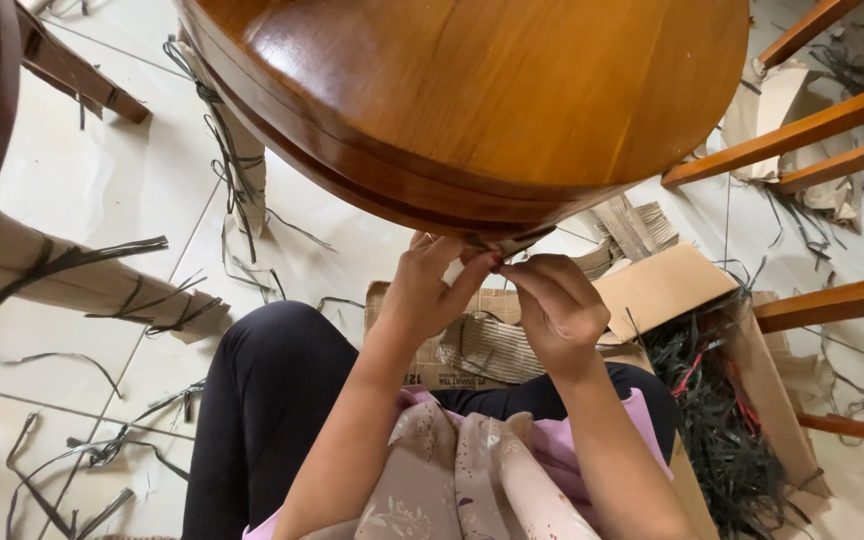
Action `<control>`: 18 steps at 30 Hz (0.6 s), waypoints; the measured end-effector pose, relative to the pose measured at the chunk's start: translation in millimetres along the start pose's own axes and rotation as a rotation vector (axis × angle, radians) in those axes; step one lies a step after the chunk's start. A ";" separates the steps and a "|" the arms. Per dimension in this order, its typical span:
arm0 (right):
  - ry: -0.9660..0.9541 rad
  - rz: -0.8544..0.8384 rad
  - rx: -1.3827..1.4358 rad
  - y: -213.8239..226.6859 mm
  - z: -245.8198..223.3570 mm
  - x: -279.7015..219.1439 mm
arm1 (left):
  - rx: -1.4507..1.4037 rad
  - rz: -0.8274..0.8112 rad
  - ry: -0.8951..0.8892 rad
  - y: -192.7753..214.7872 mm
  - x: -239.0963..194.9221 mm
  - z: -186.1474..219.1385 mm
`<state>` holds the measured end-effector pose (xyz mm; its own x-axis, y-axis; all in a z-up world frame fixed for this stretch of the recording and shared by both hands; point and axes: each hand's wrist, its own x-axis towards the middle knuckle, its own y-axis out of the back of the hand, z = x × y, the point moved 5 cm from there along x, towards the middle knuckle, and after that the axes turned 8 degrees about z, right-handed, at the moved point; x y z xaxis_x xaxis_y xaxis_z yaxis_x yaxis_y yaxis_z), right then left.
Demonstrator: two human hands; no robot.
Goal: Wrapping wooden stool legs with protective cardboard and securing them with plastic ties.
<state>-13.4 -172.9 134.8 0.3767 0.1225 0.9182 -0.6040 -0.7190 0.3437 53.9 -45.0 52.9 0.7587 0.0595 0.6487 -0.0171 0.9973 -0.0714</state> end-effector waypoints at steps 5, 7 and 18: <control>0.097 -0.021 -0.022 -2.6 -3.2 -3.4 | 0.008 0.056 0.020 -3.0 -6.4 -6.1; 0.130 -0.035 -0.027 -1.6 -1.8 -0.9 | -0.014 0.052 0.003 0.5 -6.9 0.3; 0.087 -0.020 -0.101 -6.9 0.0 -7.5 | 0.191 0.214 -0.146 8.8 -13.1 20.2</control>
<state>-12.1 -168.9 125.6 0.3300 0.1978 0.9230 -0.6661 -0.6441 0.3761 30.7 -36.2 59.0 0.6234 0.2604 0.7373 -0.2986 0.9507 -0.0833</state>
